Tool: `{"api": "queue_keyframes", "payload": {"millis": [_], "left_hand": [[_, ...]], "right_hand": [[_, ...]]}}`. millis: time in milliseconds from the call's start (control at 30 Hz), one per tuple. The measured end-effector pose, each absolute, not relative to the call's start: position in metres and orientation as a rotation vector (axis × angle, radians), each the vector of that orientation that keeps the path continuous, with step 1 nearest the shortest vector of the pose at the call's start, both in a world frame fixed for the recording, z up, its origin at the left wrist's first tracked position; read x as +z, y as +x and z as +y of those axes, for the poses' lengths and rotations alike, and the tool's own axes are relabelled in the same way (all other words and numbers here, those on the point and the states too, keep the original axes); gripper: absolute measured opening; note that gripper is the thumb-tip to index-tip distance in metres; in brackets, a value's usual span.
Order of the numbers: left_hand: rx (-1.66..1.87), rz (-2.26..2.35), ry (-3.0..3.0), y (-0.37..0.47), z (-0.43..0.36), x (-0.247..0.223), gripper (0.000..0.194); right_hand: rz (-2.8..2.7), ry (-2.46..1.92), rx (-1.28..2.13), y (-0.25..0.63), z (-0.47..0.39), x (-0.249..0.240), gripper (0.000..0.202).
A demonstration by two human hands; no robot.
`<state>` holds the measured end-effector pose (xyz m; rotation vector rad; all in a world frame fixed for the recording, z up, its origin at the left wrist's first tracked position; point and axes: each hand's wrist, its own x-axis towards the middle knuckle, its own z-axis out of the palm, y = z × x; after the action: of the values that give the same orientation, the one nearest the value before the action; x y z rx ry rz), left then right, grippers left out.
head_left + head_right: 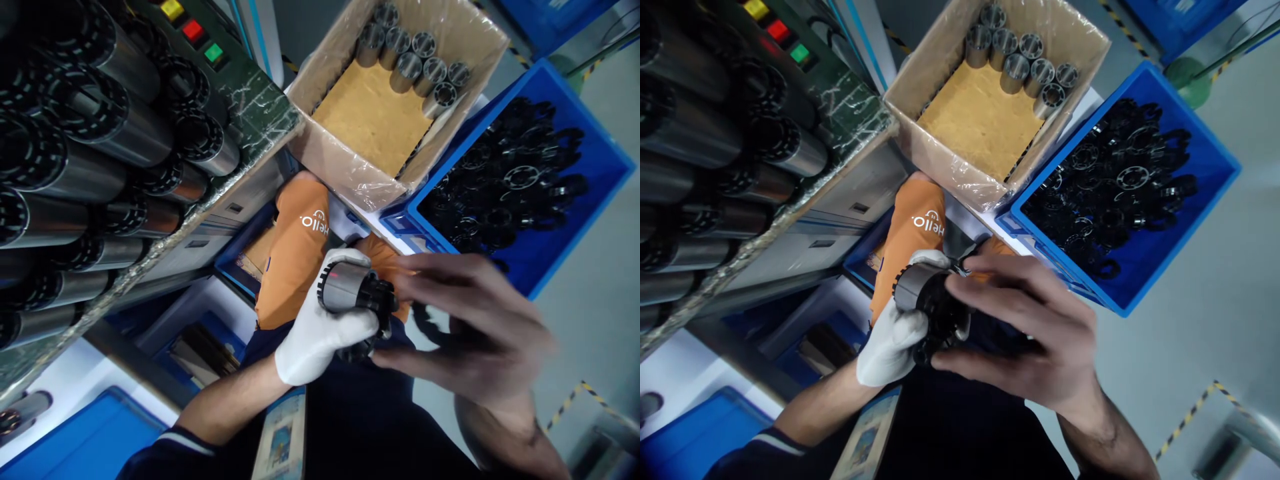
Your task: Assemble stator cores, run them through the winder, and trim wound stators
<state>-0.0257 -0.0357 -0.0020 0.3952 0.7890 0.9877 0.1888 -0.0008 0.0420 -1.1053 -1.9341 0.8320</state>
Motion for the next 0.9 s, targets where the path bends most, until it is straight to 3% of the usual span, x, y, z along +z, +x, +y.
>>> {"api": "queue_keyframes", "payload": {"millis": [133, 333, 533, 700, 900], "left_hand": [[1.126, 0.862, 0.372, -0.024, -0.037, -0.001, 0.053], [1.119, 0.930, 0.368, -0.018, -0.038, 0.003, 0.065], [1.153, 0.999, 0.467, -0.022, -0.038, 0.004, 0.050], [1.128, 0.946, 0.565, -0.029, -0.040, -0.001, 0.041], [1.049, 0.918, 0.603, -0.035, -0.041, 0.001, 0.048]], "right_hand": [[-1.957, -1.081, 0.809, 0.174, 0.005, 0.051, 0.070], [-1.876, -1.228, 0.797, 0.168, 0.000, 0.051, 0.067], [-1.860, -1.205, 0.862, 0.171, -0.005, 0.053, 0.073], [-1.974, -1.193, 0.860, 0.178, -0.010, 0.062, 0.064], [-2.002, -1.150, 0.808, 0.175, -0.009, 0.053, 0.061]]}}
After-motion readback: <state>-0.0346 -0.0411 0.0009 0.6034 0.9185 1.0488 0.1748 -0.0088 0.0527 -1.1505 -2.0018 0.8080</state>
